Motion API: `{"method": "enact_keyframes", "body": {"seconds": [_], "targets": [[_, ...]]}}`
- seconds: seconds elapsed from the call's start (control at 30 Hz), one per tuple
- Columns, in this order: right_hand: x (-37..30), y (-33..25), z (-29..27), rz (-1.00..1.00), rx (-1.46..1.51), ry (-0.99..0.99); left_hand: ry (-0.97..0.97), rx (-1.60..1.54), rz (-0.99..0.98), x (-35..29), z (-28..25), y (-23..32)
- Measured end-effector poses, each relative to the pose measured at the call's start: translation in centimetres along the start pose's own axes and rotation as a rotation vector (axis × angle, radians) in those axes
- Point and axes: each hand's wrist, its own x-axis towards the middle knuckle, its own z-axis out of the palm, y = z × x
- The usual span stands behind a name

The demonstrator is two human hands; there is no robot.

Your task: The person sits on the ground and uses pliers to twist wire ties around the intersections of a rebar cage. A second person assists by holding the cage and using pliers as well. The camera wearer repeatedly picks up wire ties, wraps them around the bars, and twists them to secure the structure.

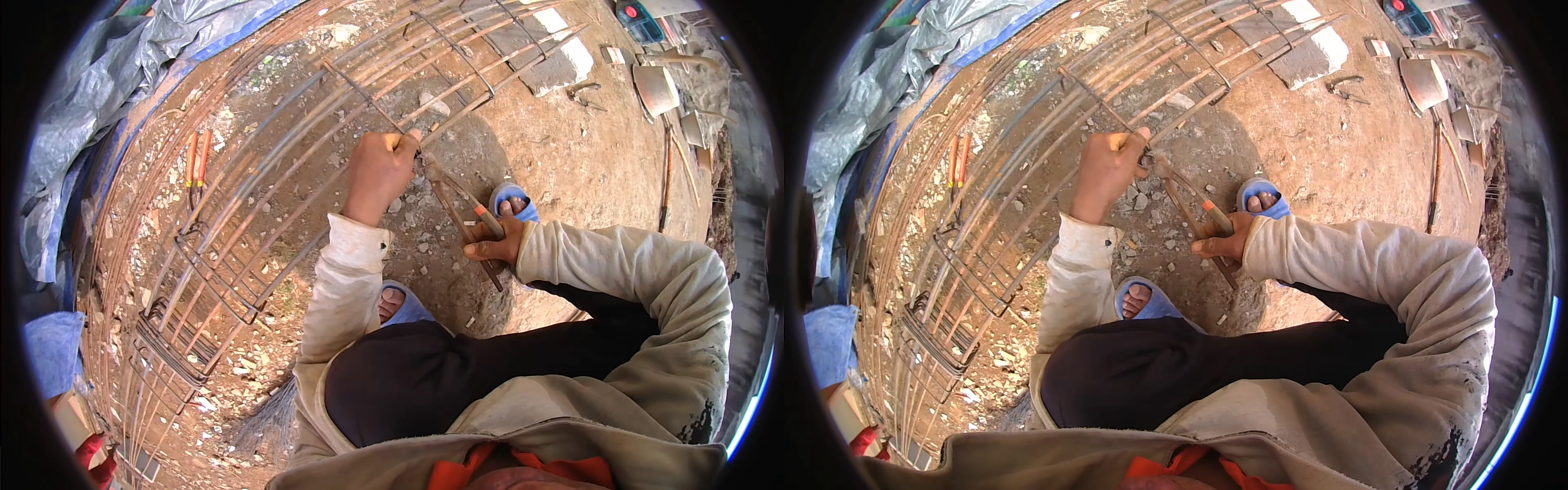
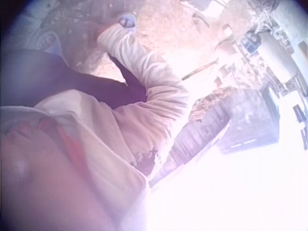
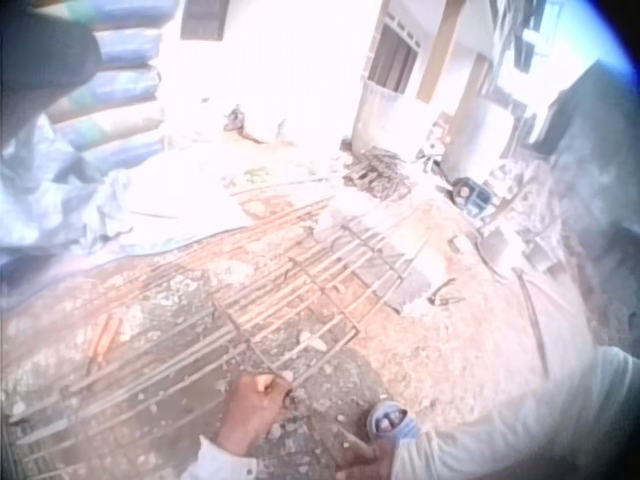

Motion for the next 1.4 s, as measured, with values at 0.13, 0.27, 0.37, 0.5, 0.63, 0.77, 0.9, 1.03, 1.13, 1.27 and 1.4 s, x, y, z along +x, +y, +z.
{"method": "enact_keyframes", "body": {"seconds": [0.13,0.27,0.37,0.5,0.63,0.77,0.9,1.03,1.13,1.27,1.4], "targets": [[3.1,0.7,0.7,-0.036,-0.079,0.078,0.215,0.165,0.127,-1.2,0.3,1.3],[-1.1,-1.5,0.7,-0.108,0.255,0.073,0.317,0.022,0.079,-1.0,1.1,0.5],[-3.7,-4.1,-2.4,-0.004,0.406,-0.248,0.348,-0.023,0.020,-1.3,0.4,0.8],[-5.2,-4.7,-5.6,-0.082,-0.112,-0.010,0.287,-0.020,-0.028,-1.2,0.7,2.0],[-4.7,-3.4,-7.5,-0.505,-1.115,0.576,0.315,0.031,0.011,-1.1,0.6,1.0],[-3.1,-4.1,-12.5,-0.627,-1.182,0.346,0.288,0.045,0.028,-0.6,1.3,0.8],[-3.3,-3.8,-13.5,-0.562,-1.012,0.181,0.337,0.022,0.050,-0.8,1.4,0.7],[-4.9,-0.9,-9.4,-0.545,-0.893,0.369,0.270,-0.001,-0.049,-1.2,0.6,1.2],[-5.2,-1.9,-9.5,-0.115,-0.089,0.019,0.265,-0.010,-0.016,-1.1,0.9,1.2],[-7.6,-7.6,-9.3,0.137,0.154,-0.187,0.241,0.008,0.017,-1.7,-0.4,1.2],[-9.7,-11.5,-8.9,-0.060,-0.739,0.046,0.179,-0.082,0.250,-1.8,0.0,-1.5]]}}
